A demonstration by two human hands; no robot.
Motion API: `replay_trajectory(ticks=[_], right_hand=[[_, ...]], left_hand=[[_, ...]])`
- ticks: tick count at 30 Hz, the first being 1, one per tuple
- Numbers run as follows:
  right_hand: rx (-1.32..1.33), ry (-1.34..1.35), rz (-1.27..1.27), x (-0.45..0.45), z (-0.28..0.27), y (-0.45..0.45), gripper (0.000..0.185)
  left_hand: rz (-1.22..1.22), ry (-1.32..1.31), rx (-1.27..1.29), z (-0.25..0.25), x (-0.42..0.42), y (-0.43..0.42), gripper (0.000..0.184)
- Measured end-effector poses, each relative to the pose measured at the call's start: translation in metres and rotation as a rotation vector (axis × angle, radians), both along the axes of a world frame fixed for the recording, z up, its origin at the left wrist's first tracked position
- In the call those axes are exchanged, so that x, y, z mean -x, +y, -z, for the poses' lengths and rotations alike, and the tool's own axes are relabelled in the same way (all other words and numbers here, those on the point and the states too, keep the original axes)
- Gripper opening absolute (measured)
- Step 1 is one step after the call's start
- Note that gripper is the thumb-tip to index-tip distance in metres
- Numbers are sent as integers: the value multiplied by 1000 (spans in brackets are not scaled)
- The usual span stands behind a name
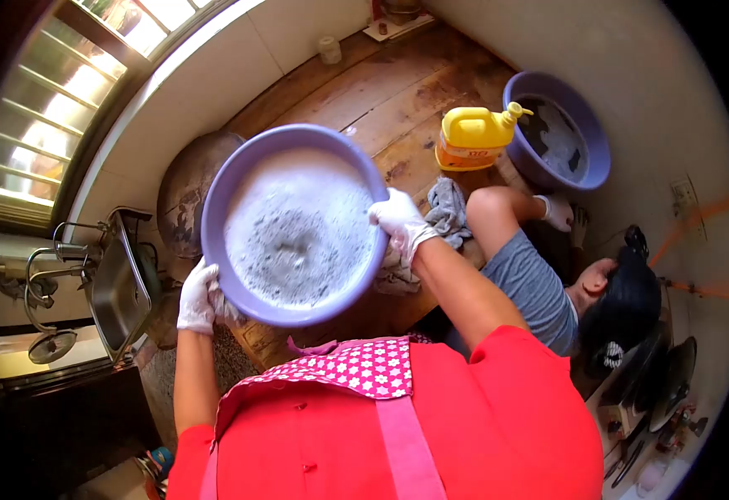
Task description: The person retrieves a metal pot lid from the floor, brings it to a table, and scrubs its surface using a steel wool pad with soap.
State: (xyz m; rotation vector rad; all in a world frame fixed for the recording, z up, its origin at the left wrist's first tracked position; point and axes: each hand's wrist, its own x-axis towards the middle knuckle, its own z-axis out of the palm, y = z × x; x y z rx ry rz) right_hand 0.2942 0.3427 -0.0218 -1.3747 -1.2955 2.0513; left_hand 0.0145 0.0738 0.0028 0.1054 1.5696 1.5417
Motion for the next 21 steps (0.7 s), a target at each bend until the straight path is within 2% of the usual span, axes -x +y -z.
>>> replay_trajectory(ticks=[3,5,7,12,17,20,21], right_hand=[[-43,29,33,-1,17,45,36],[-59,16,76,0,19,70,34],[-99,59,105,5,31,93,33],[-94,74,168,6,56,135,35],[-97,9,271,18,87,147,36],[-61,67,350,16,109,147,34],[-71,104,370,17,106,145,33]], left_hand=[[30,10,58,9,7,60,37],[71,5,8,36,23,92,33],[149,-17,-18,51,40,120,44],[186,34,13,65,50,192,41],[199,102,117,73,65,232,41],[231,79,59,83,73,241,40],[280,232,146,77,76,243,34]])
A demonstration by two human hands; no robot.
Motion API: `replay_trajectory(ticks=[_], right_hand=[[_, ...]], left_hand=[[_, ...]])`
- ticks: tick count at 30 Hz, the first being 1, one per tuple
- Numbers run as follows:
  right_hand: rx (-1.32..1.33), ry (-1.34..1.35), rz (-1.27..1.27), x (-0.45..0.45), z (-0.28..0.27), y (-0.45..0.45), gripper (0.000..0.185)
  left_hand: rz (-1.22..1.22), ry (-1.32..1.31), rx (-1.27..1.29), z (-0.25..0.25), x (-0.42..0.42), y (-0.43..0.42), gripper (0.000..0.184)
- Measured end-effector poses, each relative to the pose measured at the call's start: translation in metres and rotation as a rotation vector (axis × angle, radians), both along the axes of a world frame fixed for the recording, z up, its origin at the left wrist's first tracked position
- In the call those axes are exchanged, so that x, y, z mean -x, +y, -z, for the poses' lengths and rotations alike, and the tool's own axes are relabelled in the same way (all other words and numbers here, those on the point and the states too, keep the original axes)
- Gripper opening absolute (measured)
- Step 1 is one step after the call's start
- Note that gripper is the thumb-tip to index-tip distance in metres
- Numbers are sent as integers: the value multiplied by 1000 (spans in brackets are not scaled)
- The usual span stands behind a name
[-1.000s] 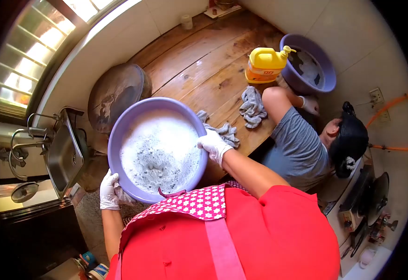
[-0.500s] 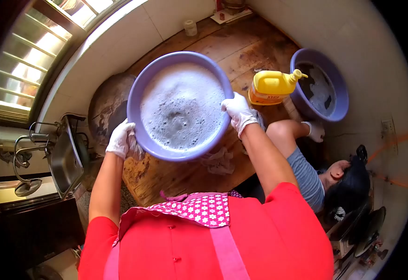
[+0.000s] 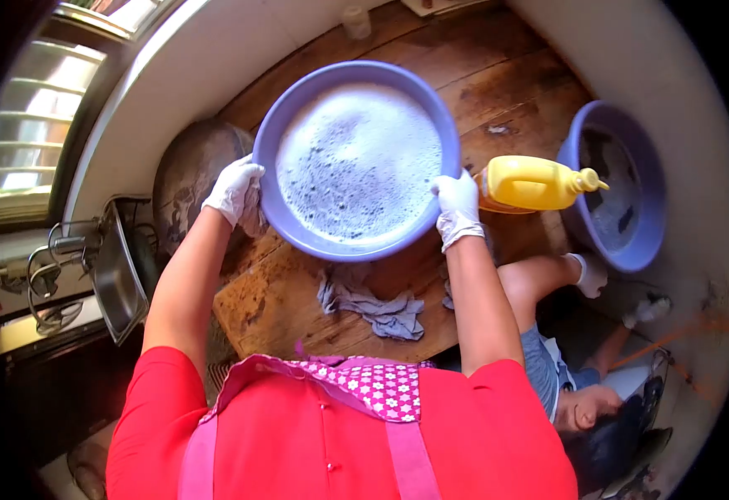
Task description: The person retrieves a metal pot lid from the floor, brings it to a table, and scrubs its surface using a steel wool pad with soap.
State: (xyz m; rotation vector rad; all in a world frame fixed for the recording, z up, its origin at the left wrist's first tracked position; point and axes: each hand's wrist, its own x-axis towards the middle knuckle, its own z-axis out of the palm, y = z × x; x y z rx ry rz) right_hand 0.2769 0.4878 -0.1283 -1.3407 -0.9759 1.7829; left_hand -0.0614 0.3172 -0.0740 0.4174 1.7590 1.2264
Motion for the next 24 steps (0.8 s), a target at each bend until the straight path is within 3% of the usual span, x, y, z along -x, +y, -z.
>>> replay_trajectory(ticks=[2,4,6,8,11,12,14,16,17,18,20,21,22,24], right_hand=[[-3,-33,31,1,0,-1,34],[6,-37,79,4,-2,-1,34],[-42,-33,60,-1,15,3,32],[39,0,61,2,12,8,31],[-24,255,29,-4,-17,-26,43],[76,266,59,-9,-34,-55,48],[156,1,-101,-16,-52,-132,54],[-482,-304,-678,-42,24,-201,58],[-814,-264,-1011,-50,15,-223,70],[-1260,-594,-1207,-50,-17,-237,51],[-1044,-289,-1294,-46,49,-228,24],[-754,-195,-1001,-41,71,-230,14],[-441,-259,-961,-33,65,-215,18],[-988,-380,-1069,-14,10,-209,25]], left_hand=[[-148,-39,-67,-4,-13,4,30],[-135,-108,-106,4,-7,-6,24],[-209,42,-16,5,-23,-23,14],[-504,-98,21,29,-43,-43,24],[-594,-188,90,64,-94,-105,34],[-666,-289,70,73,-111,-125,36],[-702,-448,232,64,-146,-163,35],[-681,-391,165,69,-176,-196,32],[-658,-398,194,64,-190,-208,27],[-636,-402,222,57,-202,-217,23],[-551,-437,108,57,-215,-238,14],[-503,-483,35,63,-222,-247,14],[-450,-536,-36,68,-231,-256,15],[-528,-510,55,60,-244,-264,18]])
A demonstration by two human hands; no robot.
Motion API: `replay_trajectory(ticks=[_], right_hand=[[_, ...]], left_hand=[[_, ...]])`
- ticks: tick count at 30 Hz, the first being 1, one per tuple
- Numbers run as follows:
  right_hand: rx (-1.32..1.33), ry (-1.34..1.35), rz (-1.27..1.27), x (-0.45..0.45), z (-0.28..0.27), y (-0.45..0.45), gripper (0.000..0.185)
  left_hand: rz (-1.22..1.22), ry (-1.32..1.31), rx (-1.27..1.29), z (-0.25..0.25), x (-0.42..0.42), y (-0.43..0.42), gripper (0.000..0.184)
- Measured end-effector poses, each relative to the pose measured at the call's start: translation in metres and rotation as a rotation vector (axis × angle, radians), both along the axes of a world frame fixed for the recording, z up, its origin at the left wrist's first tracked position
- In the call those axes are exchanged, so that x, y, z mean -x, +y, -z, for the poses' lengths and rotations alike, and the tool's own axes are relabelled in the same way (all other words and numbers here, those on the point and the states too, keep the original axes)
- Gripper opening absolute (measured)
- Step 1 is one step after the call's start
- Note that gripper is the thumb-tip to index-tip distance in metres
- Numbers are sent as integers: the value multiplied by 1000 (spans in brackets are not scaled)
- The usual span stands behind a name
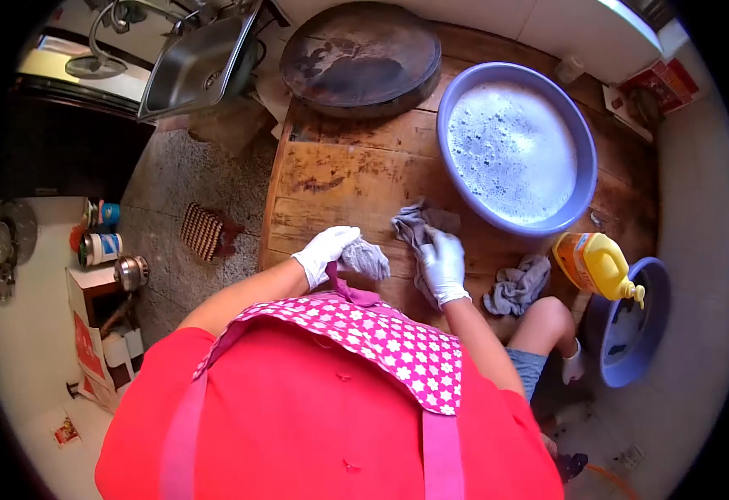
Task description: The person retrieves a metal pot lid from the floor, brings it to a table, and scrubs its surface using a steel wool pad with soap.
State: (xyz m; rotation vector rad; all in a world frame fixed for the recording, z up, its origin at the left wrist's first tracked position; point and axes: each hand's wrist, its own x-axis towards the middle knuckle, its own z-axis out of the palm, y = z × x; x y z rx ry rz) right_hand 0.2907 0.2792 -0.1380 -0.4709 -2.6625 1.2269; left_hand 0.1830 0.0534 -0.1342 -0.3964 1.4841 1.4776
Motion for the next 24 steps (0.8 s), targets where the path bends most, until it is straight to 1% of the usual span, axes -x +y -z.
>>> replay_trajectory(ticks=[2,3,4,5,6,7,8,9,10,11,12,13,14,15,16,17,18,20,21,22,23,24], right_hand=[[-325,-152,-207,-21,-14,-23,34],[-356,-273,-252,-28,1,-24,40],[-196,-181,-239,-28,33,-16,42],[430,-242,23,-15,34,-15,41],[1054,-336,293,-5,35,-22,41],[1378,-239,135,4,3,-23,35],[1372,-191,31,17,-29,-32,38],[1325,-252,-59,24,-61,-46,39],[1271,-304,-139,27,-83,-63,41],[1212,-483,-224,32,-89,-82,60],[1033,-314,-503,27,-84,-85,82],[994,-360,-525,34,-88,-90,86],[954,-403,-545,41,-95,-96,92],[1143,-455,-481,42,-104,-107,92],[1199,-509,-518,45,-106,-115,89],[1107,-547,-512,47,-112,-121,84],[1018,-581,-513,48,-117,-128,80],[836,-570,-531,56,-121,-135,68],[732,-542,-557,61,-119,-137,62],[601,-474,-602,69,-118,-135,57],[599,-481,-585,77,-123,-133,55],[600,-484,-562,85,-132,-131,52]], left_hand=[[-188,-142,-56,-8,-9,-13,18],[-211,-140,-73,-2,-14,-21,18],[-220,-101,-103,10,-19,-29,18],[-245,-56,-127,16,-22,-41,18],[-215,-83,-123,-9,-22,-44,16],[-213,-68,-145,-21,-24,-47,16],[-201,-50,-166,-31,-25,-48,17],[-153,-1,-168,-52,-27,-47,20],[-94,47,-172,-65,-29,-44,24],[-58,156,-243,-57,-31,-41,27],[-21,264,-306,-44,-36,-38,29],[-69,265,-198,-47,-37,-40,32],[-124,310,-213,-51,-39,-47,29],[-121,297,-298,-49,-39,-57,28],[-114,289,-381,-47,-40,-68,27],[-108,303,-499,-46,-41,-82,26],[-57,276,-513,-36,-43,-95,28],[-111,342,-305,-75,-47,-130,29],[-213,283,-267,-85,-46,-152,34],[-194,410,-168,-80,-41,-180,38],[-351,353,-172,-76,-42,-208,40],[-502,297,-179,-87,-50,-239,41]])
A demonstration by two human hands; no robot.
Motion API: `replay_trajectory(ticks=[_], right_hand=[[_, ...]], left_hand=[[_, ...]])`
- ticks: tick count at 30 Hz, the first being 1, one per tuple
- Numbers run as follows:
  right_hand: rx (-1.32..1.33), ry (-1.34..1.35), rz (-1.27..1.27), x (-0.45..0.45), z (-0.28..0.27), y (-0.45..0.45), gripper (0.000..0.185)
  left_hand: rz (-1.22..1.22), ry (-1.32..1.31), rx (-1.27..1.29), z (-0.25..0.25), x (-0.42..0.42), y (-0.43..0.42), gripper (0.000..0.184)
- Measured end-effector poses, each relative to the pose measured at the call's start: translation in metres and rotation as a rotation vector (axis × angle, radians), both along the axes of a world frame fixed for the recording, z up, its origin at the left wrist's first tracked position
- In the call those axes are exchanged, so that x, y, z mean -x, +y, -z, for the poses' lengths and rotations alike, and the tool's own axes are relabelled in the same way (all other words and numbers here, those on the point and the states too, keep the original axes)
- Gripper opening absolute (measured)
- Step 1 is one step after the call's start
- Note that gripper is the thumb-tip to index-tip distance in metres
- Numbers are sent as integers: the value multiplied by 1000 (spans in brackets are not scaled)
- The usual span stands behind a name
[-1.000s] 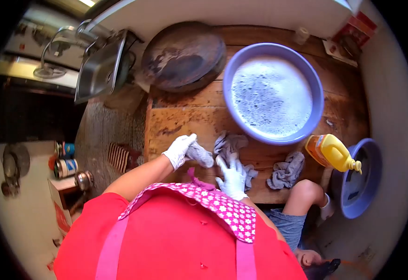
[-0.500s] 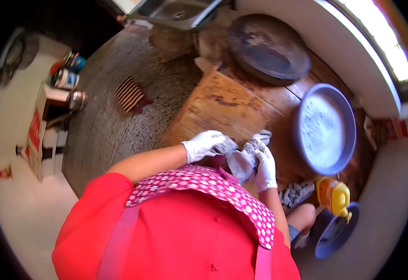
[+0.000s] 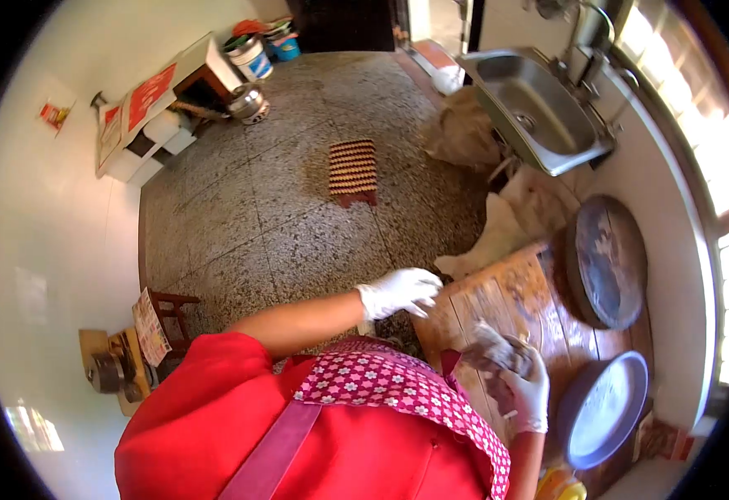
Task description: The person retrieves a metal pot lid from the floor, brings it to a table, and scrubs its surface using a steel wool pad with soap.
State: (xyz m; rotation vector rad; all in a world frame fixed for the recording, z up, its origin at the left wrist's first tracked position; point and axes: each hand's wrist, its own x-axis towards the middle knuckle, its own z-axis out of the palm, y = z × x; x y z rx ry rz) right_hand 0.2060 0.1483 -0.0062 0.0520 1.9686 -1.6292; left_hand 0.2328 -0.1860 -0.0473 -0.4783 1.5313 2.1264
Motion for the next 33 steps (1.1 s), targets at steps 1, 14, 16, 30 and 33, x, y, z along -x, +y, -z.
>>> replay_trajectory(ticks=[1,14,16,30,33], right_hand=[[-51,120,9,10,7,10,52],[-636,393,90,122,155,0,74],[-398,271,151,120,180,-47,74],[-407,42,-368,194,169,-250,59],[-575,-140,-404,217,142,-311,55]], left_hand=[[-86,-2,63,3,-12,-33,40],[735,-432,1250,169,-374,-275,26],[1011,-388,1424,180,-404,-270,23],[-736,-337,505,163,-307,-275,8],[-889,-327,485,163,-302,-299,23]])
